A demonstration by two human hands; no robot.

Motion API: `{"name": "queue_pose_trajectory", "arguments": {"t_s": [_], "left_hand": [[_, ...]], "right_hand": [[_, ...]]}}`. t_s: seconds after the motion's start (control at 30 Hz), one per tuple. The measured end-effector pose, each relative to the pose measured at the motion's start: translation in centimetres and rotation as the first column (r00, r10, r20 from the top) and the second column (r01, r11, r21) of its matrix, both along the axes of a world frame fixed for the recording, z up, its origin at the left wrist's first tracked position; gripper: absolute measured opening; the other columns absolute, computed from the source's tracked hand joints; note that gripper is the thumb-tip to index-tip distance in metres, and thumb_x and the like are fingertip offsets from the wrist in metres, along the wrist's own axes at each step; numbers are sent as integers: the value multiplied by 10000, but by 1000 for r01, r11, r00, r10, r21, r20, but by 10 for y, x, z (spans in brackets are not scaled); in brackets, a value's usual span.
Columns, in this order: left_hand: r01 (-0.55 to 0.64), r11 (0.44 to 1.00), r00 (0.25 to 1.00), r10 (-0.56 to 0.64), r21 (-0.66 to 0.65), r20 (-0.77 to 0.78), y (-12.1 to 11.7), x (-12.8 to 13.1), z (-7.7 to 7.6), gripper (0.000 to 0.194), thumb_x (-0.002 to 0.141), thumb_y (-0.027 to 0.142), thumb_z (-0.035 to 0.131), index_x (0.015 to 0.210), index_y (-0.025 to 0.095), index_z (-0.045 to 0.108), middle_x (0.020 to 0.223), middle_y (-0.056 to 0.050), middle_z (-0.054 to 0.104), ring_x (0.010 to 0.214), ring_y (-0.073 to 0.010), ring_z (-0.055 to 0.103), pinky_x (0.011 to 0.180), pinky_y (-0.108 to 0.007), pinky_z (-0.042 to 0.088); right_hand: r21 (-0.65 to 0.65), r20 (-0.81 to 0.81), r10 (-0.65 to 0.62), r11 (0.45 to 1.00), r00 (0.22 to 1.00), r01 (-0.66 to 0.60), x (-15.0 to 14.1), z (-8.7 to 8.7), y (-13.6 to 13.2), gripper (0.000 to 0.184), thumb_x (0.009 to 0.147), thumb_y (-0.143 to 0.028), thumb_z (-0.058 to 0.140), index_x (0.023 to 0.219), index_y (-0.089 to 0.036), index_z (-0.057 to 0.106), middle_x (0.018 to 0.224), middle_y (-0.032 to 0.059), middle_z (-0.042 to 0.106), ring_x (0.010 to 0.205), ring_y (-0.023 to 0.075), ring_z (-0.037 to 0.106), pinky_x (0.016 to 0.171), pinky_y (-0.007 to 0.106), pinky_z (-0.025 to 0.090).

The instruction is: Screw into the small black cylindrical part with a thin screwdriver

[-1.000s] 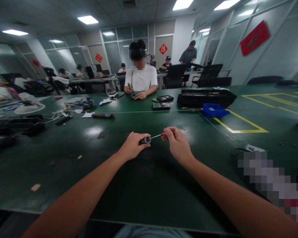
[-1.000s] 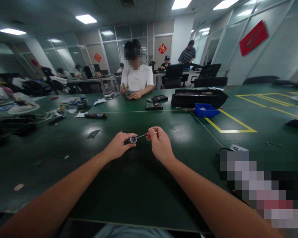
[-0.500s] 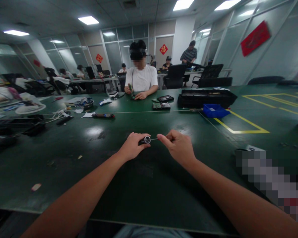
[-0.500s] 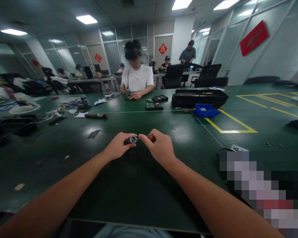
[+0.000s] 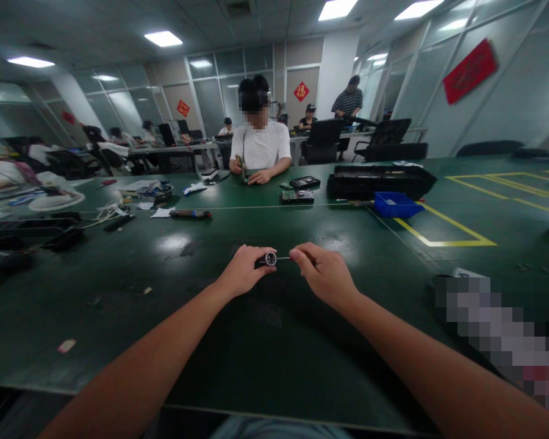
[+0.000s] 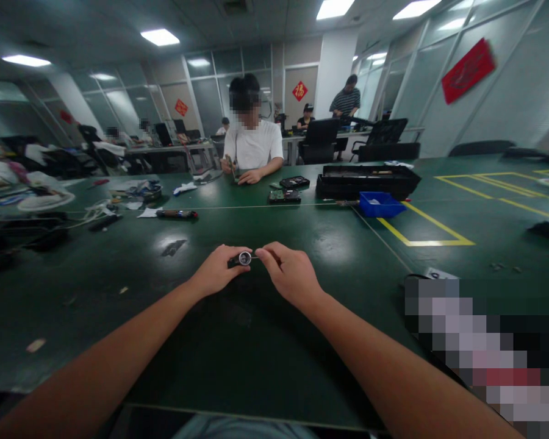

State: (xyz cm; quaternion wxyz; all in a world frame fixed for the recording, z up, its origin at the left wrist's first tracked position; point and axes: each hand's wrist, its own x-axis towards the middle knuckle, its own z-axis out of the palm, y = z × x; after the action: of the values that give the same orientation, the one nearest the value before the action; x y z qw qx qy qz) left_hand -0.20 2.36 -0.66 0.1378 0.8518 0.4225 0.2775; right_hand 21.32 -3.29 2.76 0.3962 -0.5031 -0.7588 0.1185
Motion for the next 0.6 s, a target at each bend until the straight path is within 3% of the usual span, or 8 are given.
{"name": "queue_pose_trajectory", "arguments": {"t_s": [0.07, 0.23, 0.43, 0.53, 0.6], "left_hand": [[3, 1000, 1000, -3, 2, -4, 0, 0, 0, 376, 844, 367, 676, 1206, 278, 626, 1144, -28, 683, 1064, -234, 593, 1016, -435, 355], [1, 1000, 1000, -1, 19, 6, 1, -1, -2, 376, 835, 359, 687, 1197, 275, 625, 1123, -23, 688, 1037, -228, 601, 993, -420, 369], [5, 1000, 1000, -5, -6, -11, 1, 0, -2, 360, 840, 376, 676, 1184, 277, 638, 1129, -31, 688, 1050, -240, 601, 1012, -444, 356], [-2, 1000, 1000, 2, -10, -9, 0, 0, -1, 370, 837, 375, 679, 1192, 279, 632, 1154, -34, 681, 1084, -246, 594, 1051, -466, 327], [-18, 1000, 1000, 17, -15, -7, 1, 0, -2, 379, 837, 371, 680, 1201, 282, 625, 1175, -34, 674, 1110, -249, 585, 1078, -481, 300]], "right_hand": [[16, 19, -17, 1000, 1000, 16, 0, -1, 1, 264, 964, -416, 443, 974, -253, 650, 688, 9, 649, 598, 178, 596, 595, 315, 409], [59, -15, 57, 997, 998, -56, -1, -1, -1, 252, 937, -336, 481, 1154, -254, 580, 907, 46, 688, 823, 217, 639, 743, 347, 458], [25, 10, 20, 999, 1000, -20, -1, 1, -1, 258, 978, -352, 388, 1062, -261, 614, 795, 34, 667, 698, 199, 608, 674, 341, 422], [13, -117, 28, 1000, 993, -26, -2, -1, -1, 260, 938, -326, 471, 1168, -243, 561, 845, 44, 676, 747, 207, 625, 706, 345, 445], [-26, -242, 11, 1000, 970, -17, -3, -3, -1, 236, 909, -344, 527, 1109, -227, 578, 865, 50, 682, 773, 208, 636, 704, 338, 460]]}}
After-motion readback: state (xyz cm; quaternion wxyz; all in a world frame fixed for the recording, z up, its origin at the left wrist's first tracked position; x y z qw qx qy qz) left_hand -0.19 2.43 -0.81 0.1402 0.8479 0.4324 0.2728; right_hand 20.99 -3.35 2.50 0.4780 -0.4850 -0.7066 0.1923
